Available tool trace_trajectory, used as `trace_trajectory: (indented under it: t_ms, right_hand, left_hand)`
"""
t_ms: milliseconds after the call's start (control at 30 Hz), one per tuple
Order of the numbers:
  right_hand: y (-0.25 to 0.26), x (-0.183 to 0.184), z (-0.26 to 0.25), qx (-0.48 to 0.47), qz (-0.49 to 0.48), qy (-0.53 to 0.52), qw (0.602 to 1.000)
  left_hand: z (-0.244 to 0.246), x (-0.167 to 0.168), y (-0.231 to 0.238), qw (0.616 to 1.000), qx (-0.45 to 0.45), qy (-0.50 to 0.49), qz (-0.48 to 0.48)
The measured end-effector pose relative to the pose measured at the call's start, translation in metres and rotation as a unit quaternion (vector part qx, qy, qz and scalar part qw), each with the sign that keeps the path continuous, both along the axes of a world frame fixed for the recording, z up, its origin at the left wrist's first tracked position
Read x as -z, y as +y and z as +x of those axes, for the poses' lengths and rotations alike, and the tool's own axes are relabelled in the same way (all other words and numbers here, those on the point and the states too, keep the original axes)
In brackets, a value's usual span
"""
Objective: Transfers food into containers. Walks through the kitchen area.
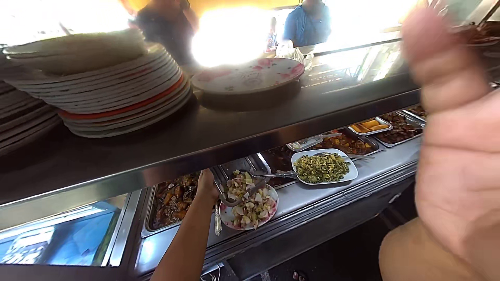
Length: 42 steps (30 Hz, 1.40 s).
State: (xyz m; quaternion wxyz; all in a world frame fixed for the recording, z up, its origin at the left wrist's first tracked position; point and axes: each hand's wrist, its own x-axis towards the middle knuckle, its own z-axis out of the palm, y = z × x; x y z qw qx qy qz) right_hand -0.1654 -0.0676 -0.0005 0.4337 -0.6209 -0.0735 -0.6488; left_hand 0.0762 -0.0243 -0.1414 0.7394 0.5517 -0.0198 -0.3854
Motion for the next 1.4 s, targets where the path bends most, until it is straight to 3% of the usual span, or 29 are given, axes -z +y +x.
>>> trace_trajectory:
  t_ms: [33,67,100,167,233,267,333,433,533,667,733,800,933,1067,1267,1400]
  right_hand:
    - [-0.001,0.012,-0.002,0.075,-0.067,0.107,0.989]
    - [0.001,0.032,0.001,0.133,-0.093,0.218,0.962]
    - [-0.001,0.061,0.008,0.159,-0.099,0.331,0.925]
    - [-0.012,0.121,0.030,0.176,-0.100,0.573,0.794]
    - [-0.030,0.176,0.058,0.219,-0.125,0.709,0.659]
    - [-0.043,0.200,0.068,0.240,-0.141,0.731,0.623]
    - [-0.064,0.226,0.080,0.253,-0.140,0.757,0.586]
    - [-0.074,0.224,0.091,0.200,-0.078,0.809,0.547]
    - [-0.078,0.225,0.091,0.186,-0.073,0.783,0.590]
    - [-0.092,0.242,0.090,0.217,-0.183,0.681,0.675]
    - [-0.102,0.250,0.094,0.209,-0.209,0.659,0.691]
    - [-0.108,0.253,0.097,0.181,-0.194,0.676,0.687]
    - [-0.111,0.246,0.100,0.109,-0.135,0.751,0.637]
    - [-0.115,0.238,0.095,0.106,-0.128,0.770,0.616]
    - [-0.109,0.218,0.083,0.116,-0.087,0.784,0.603]
    - [-0.104,0.217,0.069,0.101,-0.040,0.778,0.619]
  left_hand:
    - [0.042,0.074,-0.010,0.999,0.011,-0.030,-0.029]
    - [0.069,0.116,-0.020,0.999,0.014,-0.036,-0.024]
    - [0.081,0.133,-0.027,0.999,0.007,-0.035,-0.010]
    - [0.086,0.135,-0.032,0.999,-0.002,-0.036,0.005]
    - [0.085,0.132,-0.031,0.999,0.012,-0.042,0.000]
    - [0.085,0.132,-0.030,0.999,0.018,-0.045,-0.006]
    - [0.083,0.129,-0.031,0.999,0.018,-0.049,-0.012]
    - [0.085,0.130,-0.029,0.999,0.011,-0.049,-0.015]
    - [0.088,0.129,-0.024,0.998,-0.004,-0.064,-0.015]
    - [0.090,0.132,-0.021,0.995,-0.027,-0.094,-0.027]
    - [0.092,0.136,-0.019,0.992,-0.024,-0.117,-0.032]
    - [0.093,0.139,-0.017,0.989,-0.021,-0.143,-0.016]
    - [0.087,0.141,-0.013,0.994,-0.022,-0.111,0.007]
    - [0.082,0.144,-0.013,0.994,-0.031,-0.099,-0.018]
    - [0.081,0.146,-0.019,0.989,-0.032,-0.141,-0.015]
    - [0.084,0.144,-0.021,0.991,-0.031,-0.123,-0.047]
